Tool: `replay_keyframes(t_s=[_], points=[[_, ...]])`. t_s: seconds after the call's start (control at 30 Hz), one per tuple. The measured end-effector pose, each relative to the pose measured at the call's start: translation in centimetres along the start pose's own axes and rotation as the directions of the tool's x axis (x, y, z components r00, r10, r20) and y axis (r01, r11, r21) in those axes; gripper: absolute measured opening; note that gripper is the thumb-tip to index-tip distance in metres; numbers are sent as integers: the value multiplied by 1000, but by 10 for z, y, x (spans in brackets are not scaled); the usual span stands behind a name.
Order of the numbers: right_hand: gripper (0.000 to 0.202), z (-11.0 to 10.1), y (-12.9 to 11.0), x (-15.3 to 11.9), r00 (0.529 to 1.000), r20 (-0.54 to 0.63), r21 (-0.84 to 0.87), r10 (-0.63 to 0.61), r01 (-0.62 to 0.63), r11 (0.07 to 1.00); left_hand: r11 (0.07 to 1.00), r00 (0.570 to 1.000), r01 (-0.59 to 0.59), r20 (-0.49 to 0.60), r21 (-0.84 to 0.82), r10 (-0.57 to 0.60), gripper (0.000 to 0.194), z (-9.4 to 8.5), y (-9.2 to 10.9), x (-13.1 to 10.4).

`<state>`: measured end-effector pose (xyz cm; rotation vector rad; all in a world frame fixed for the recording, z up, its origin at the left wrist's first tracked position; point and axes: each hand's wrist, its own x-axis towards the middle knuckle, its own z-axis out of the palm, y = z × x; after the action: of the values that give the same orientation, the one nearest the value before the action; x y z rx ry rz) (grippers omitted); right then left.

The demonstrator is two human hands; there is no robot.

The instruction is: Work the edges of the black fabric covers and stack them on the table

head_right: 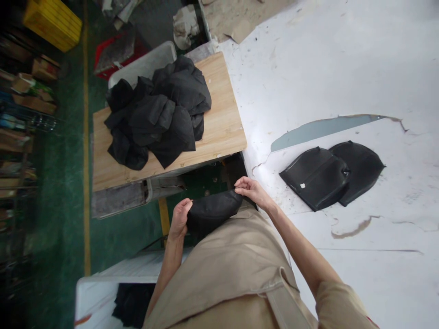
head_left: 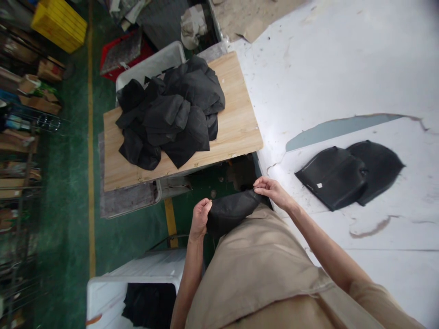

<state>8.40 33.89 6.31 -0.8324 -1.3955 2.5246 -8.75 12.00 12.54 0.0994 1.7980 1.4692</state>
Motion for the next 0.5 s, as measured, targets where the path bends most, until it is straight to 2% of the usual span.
replay_keyframes(t_s=[0.3,0.4,0.5], points=[[41,15,7,-3,997,-42,-5,70,-70,998,1000,1000,-12,0,23,12,37,-4,-7,-1],[46,21,9,-2,988,-140,-32,66,-71,997,987,997,-77,38,139,72,33,-11,-8,-1],[48,28,5,-2,977,-207,-44,45,-55,997,919,980,-184,133,349,146,22,-19,-4,-1]])
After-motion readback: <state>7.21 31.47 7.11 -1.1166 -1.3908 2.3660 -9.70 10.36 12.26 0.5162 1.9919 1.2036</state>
